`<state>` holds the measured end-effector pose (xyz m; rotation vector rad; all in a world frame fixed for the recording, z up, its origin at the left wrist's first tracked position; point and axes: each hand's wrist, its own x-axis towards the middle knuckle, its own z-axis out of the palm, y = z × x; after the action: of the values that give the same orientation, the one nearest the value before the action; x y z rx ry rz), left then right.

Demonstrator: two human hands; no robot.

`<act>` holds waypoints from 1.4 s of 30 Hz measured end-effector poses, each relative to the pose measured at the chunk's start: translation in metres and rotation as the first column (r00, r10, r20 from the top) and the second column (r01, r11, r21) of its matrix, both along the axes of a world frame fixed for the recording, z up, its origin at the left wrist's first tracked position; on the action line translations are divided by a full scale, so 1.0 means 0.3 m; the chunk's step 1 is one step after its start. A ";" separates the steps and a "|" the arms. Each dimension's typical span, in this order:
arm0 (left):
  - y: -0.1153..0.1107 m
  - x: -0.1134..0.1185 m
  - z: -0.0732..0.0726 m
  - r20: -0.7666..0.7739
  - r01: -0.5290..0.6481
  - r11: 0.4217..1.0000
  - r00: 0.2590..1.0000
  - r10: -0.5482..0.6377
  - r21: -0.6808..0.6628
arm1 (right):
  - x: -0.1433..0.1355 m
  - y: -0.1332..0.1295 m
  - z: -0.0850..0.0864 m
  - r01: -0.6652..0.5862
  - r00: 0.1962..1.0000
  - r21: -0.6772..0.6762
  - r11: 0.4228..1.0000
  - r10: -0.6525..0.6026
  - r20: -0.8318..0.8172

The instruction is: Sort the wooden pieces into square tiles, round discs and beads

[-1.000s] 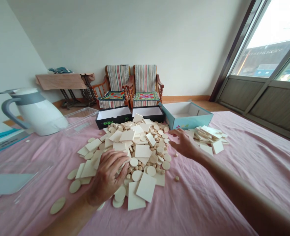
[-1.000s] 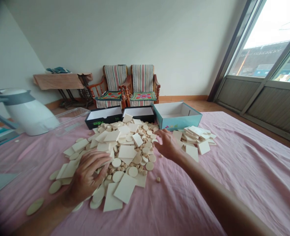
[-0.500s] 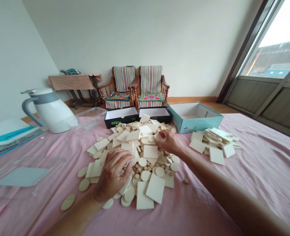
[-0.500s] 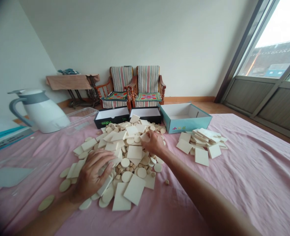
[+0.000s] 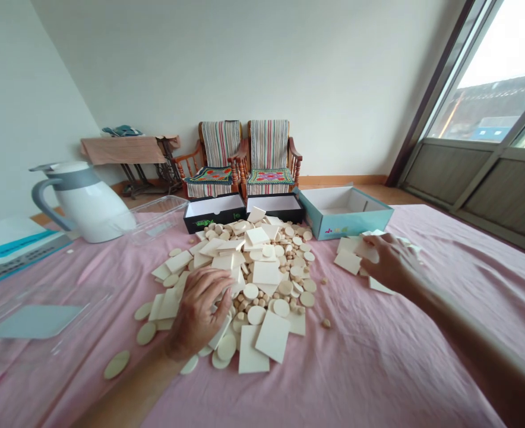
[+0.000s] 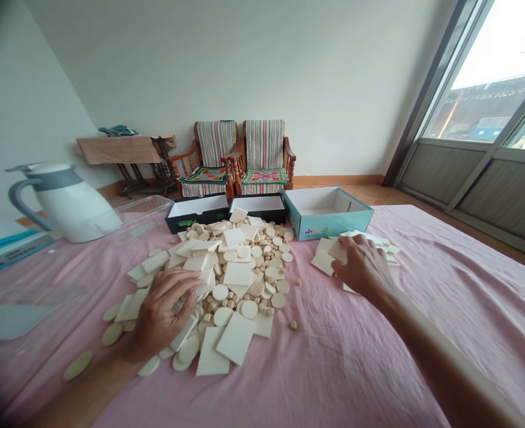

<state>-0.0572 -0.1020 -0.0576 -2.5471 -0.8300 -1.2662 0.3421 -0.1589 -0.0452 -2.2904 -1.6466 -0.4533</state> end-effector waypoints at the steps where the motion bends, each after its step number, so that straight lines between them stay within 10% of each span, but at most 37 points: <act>1: 0.000 0.000 -0.002 -0.002 0.002 1.000 1.000 -0.002 -0.001 | 0.016 -0.013 0.004 0.048 0.998 0.021 0.999 -0.049 0.040; 4: -0.001 0.000 -0.005 -0.003 0.010 1.000 1.000 -0.010 -0.007 | 0.003 -0.022 0.025 0.089 0.994 0.100 0.991 -0.095 0.056; 8: -0.001 -0.004 -0.004 0.004 0.008 1.000 1.000 -0.008 -0.008 | -0.143 0.036 0.043 -0.147 0.979 0.147 0.978 0.165 -0.118; 15: 0.005 -0.023 0.004 0.028 -0.023 0.999 0.999 0.023 -0.023 | -0.450 0.251 0.043 -0.626 0.696 0.188 0.757 0.651 -0.304; 24: 0.011 -0.031 0.002 0.031 -0.023 0.999 0.999 0.024 -0.030 | -0.587 0.450 0.116 -0.632 0.758 -0.117 0.766 0.578 -0.304; 31: 0.015 -0.027 0.002 0.020 -0.032 0.999 0.999 0.032 -0.004 | -0.509 0.311 0.089 -0.558 0.799 -0.005 0.830 0.535 -0.275; 42: 0.013 0.002 -0.028 -0.050 -0.125 0.992 0.991 0.124 -0.026 | -0.082 -0.006 0.001 -0.236 0.971 0.079 0.968 0.239 -0.025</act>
<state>-0.0566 -0.0980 -0.0659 -2.4939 -0.9871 -1.1597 0.3175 -0.1607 -0.0449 -2.0031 -1.8253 -0.4104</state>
